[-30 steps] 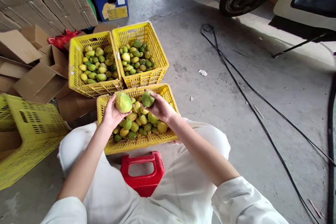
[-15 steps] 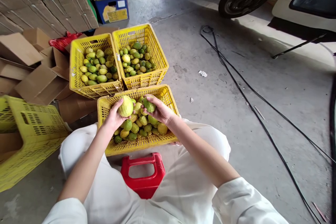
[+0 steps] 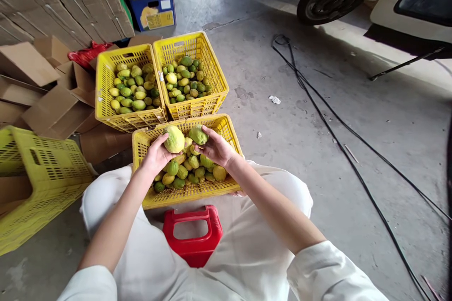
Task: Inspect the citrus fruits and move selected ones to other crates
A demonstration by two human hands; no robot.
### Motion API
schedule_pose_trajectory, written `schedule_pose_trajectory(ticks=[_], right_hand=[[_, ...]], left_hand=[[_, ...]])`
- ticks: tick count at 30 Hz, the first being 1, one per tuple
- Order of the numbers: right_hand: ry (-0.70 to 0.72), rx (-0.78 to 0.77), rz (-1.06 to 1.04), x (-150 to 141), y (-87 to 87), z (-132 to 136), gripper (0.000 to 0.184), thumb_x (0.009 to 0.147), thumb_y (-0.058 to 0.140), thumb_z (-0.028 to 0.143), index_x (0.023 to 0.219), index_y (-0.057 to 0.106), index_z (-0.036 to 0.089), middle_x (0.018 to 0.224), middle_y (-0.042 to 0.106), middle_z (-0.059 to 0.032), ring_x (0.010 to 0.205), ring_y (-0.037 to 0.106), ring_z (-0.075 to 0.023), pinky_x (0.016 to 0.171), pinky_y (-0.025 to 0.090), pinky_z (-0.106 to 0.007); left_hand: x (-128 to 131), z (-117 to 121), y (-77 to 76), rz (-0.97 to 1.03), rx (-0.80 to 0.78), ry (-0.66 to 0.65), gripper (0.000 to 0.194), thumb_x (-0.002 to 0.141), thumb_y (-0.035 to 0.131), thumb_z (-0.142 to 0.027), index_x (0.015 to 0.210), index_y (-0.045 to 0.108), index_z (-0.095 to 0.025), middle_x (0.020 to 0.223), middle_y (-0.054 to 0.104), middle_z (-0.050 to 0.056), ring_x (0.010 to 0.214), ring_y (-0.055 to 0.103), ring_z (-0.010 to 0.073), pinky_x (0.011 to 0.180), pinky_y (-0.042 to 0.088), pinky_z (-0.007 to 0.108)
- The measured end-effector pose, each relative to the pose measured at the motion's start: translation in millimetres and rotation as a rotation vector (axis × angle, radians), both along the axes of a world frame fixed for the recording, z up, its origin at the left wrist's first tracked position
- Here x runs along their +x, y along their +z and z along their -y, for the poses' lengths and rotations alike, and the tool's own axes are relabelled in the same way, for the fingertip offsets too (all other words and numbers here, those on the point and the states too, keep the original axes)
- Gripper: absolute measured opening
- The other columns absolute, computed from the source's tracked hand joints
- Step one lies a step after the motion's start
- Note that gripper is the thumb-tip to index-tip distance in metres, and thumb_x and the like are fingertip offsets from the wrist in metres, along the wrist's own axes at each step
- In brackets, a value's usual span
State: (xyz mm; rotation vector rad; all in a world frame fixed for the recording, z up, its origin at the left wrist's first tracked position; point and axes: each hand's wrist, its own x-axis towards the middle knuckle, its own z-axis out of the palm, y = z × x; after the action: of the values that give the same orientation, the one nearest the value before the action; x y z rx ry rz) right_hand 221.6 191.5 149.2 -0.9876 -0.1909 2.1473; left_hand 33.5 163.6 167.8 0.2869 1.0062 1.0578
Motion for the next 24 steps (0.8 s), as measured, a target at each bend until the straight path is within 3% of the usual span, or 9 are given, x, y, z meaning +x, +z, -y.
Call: schedule_pose_trajectory(ticks=[4, 7, 11, 14, 17, 21, 24], right_hand=[[-0.004, 0.013, 0.024, 0.9, -1.0, 1.7, 0.006, 0.080, 0.064, 0.019, 0.084, 0.060, 0.020, 0.078, 0.065, 0.0024, 0.067, 0.063, -0.0108, 0.064, 0.058, -0.022], [0.000, 0.008, -0.020, 1.8, -0.2, 1.2, 0.010, 0.081, 0.061, 0.022, 0.090, 0.060, 0.020, 0.080, 0.067, -0.0002, 0.073, 0.066, -0.0146, 0.067, 0.058, -0.026], [-0.020, 0.008, -0.171, 4.1, 3.9, -0.3, 0.023, 0.079, 0.050, 0.025, 0.100, 0.058, 0.019, 0.087, 0.069, -0.0058, 0.084, 0.069, -0.0226, 0.074, 0.060, -0.037], [-0.035, 0.066, -0.225, 4.8, 6.9, -0.6, 0.028, 0.074, 0.051, 0.024, 0.101, 0.058, 0.020, 0.096, 0.070, -0.0074, 0.092, 0.068, -0.0249, 0.077, 0.060, -0.039], [-0.045, 0.105, -0.171, 3.8, 7.3, 0.3, 0.023, 0.076, 0.059, 0.025, 0.098, 0.059, 0.020, 0.096, 0.070, -0.0055, 0.088, 0.068, -0.0209, 0.074, 0.061, -0.033], [-0.026, 0.154, -0.095, 2.1, 4.4, 2.8, 0.024, 0.073, 0.072, 0.022, 0.093, 0.058, 0.022, 0.079, 0.063, 0.0030, 0.065, 0.062, -0.0091, 0.054, 0.054, -0.015], [-0.043, 0.161, -0.113, 3.0, 3.5, 2.9, 0.023, 0.072, 0.074, 0.024, 0.087, 0.057, 0.022, 0.075, 0.061, 0.0038, 0.062, 0.060, -0.0078, 0.045, 0.047, -0.012]], left_hand=[[0.0, 1.7, -5.0, -0.010, 0.017, -0.046, 0.032, 0.072, 0.073, -0.034, 0.095, 0.059, -0.015, 0.086, 0.068, 0.008, 0.068, 0.068, 0.0202, 0.043, 0.045, 0.021], [-0.2, 0.5, -2.2, -0.016, -0.001, -0.012, 0.032, 0.071, 0.073, -0.034, 0.094, 0.059, -0.016, 0.084, 0.069, 0.007, 0.067, 0.068, 0.0205, 0.042, 0.044, 0.021], [-1.8, -0.9, 5.5, 0.024, 0.030, 0.044, 0.028, 0.077, 0.059, -0.031, 0.101, 0.060, -0.017, 0.094, 0.071, 0.009, 0.086, 0.070, 0.0253, 0.054, 0.054, 0.027], [-2.5, 0.1, 9.3, 0.093, 0.062, 0.073, 0.033, 0.076, 0.050, -0.026, 0.108, 0.059, -0.019, 0.105, 0.070, 0.010, 0.102, 0.067, 0.0283, 0.071, 0.059, 0.037], [-1.2, 1.7, 9.8, 0.092, 0.064, 0.071, 0.034, 0.078, 0.052, -0.025, 0.111, 0.057, -0.020, 0.107, 0.070, 0.009, 0.104, 0.066, 0.0276, 0.075, 0.059, 0.038], [0.9, 3.1, 6.2, 0.081, 0.073, 0.029, 0.029, 0.076, 0.067, -0.034, 0.101, 0.059, -0.020, 0.094, 0.069, 0.008, 0.085, 0.069, 0.0220, 0.048, 0.051, 0.020], [0.6, 3.5, 4.4, 0.093, 0.065, 0.024, 0.033, 0.073, 0.071, -0.038, 0.098, 0.060, -0.020, 0.090, 0.068, 0.007, 0.076, 0.068, 0.0183, 0.043, 0.047, 0.017]])
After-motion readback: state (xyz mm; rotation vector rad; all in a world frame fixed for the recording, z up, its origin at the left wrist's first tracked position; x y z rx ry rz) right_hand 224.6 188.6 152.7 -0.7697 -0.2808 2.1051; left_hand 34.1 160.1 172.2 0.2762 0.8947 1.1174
